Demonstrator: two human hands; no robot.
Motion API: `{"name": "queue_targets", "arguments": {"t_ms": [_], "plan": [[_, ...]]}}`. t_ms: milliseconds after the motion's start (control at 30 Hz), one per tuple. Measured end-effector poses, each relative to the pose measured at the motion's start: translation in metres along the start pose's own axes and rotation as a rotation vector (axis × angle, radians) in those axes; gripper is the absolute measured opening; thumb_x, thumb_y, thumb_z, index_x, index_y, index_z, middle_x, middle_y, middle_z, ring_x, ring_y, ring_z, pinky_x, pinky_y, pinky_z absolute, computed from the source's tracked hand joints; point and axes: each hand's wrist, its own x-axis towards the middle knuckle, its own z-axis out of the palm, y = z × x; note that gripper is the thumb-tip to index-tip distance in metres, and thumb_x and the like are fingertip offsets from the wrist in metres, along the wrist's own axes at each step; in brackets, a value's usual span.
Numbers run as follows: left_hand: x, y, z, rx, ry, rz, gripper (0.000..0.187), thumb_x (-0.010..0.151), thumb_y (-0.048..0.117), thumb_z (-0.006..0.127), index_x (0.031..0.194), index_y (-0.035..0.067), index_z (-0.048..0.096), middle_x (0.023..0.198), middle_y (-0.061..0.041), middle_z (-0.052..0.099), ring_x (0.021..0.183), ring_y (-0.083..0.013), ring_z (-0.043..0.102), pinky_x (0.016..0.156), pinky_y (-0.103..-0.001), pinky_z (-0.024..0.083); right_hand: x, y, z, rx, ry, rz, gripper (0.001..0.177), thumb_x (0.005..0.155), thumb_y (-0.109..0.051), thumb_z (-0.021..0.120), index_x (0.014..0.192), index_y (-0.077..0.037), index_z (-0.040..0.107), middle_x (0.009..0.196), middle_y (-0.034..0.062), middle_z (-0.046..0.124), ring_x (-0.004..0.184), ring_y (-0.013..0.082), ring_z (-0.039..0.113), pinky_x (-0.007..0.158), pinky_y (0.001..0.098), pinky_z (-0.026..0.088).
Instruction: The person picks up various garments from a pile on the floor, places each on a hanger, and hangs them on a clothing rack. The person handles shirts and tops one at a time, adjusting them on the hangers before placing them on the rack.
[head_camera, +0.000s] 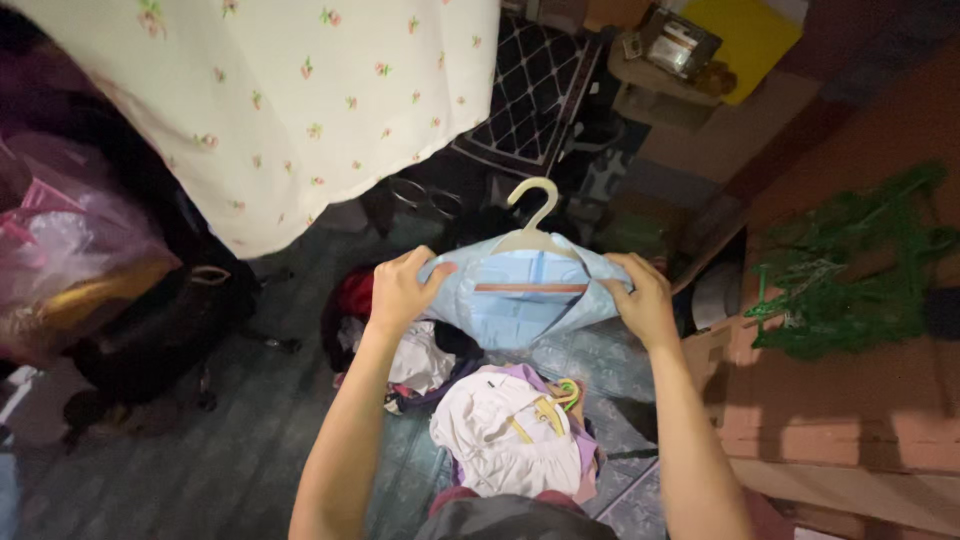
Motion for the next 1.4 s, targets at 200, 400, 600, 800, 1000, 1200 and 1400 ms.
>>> {"name": "queue_targets", "arguments": {"t_ms": [200,400,600,800,1000,1200,1400], "plan": [[-0.006,-0.007,-0.002,0.076,-0.017,-0.099,0.032,0.093,0.033,0.073,0.108,0.006,0.068,0.107,-0.015,0.072,0.104,-0.0356,0.067,0.089,-0.049,0.049,0.002,0.0,-0.002,0.01,0.005,-0.034,0.031,0.085,-0.008,0.076,0.114,-0.002,0.069,0.109,0.0136,0.073,0.1,0.0287,0.073,0.083,0.0343,0.054],[-0.003,0.039,0.04,0.178,0.16,-0.048,0.053,0.095,0.034,0.071,0.139,0.007,0.057,0.152,-0.016,0.05,0.152,-0.039,0.034,0.123,-0.062,0.019,0.002,-0.005,-0.002,0.006,0.032,0.001,0.029,0.088,-0.009,0.075,0.116,-0.002,0.07,0.11,0.0137,0.074,0.094,0.0274,0.073,0.073,0.0336,0.055],[0.002,0.089,0.077,0.196,0.222,-0.128,0.054,0.094,0.035,0.071,0.136,0.004,0.059,0.153,-0.026,0.047,0.148,-0.0469,0.03,0.118,-0.063,0.019,0.01,0.012,-0.017,-0.067,0.061,-0.101,0.029,0.089,-0.017,0.076,0.115,-0.006,0.069,0.108,0.0157,0.073,0.089,0.0357,0.073,0.072,0.0393,0.055],[-0.009,0.135,0.163,-0.33,-0.148,-0.643,0.065,0.094,0.05,0.072,0.133,0.001,0.055,0.138,-0.024,0.059,0.13,-0.0379,0.06,0.111,-0.042,0.044,-0.033,0.009,0.012,-0.509,-0.019,0.29,0.023,0.093,-0.023,0.07,0.115,-0.015,0.07,0.09,0.0241,0.071,0.08,0.0439,0.069,0.069,0.0532,0.053],[-0.036,0.063,0.217,-0.251,-0.094,-0.534,0.056,0.087,0.032,0.071,0.131,-0.002,0.062,0.122,-0.025,0.07,0.118,-0.0351,0.066,0.102,-0.041,0.05,-0.059,-0.006,0.018,-0.097,-0.462,0.006,0.066,0.08,-0.035,0.083,0.129,0.002,0.058,0.104,0.0279,0.069,0.092,0.0471,0.067,0.079,0.0541,0.052],[-0.029,0.033,0.112,-0.413,-0.47,-0.227,0.037,0.087,0.021,0.071,0.118,0.001,0.067,0.109,-0.015,0.075,0.103,-0.0214,0.07,0.092,-0.034,0.053,0.008,0.022,-0.037,-0.185,-0.03,-0.266,0.064,0.085,-0.029,0.081,0.141,-0.004,0.061,0.139,0.02,0.063,0.13,0.0393,0.057,0.111,0.0466,0.043],[0.007,0.069,0.036,-0.416,-0.679,-0.208,0.036,0.088,0.021,0.07,0.12,0.003,0.068,0.11,-0.013,0.075,0.102,-0.022,0.069,0.09,-0.034,0.055,0.053,0.016,-0.013,-0.04,-0.157,-0.411,0.042,0.087,-0.024,0.077,0.125,-0.01,0.069,0.121,0.0125,0.07,0.119,0.038,0.061,0.107,0.0493,0.043]]}}
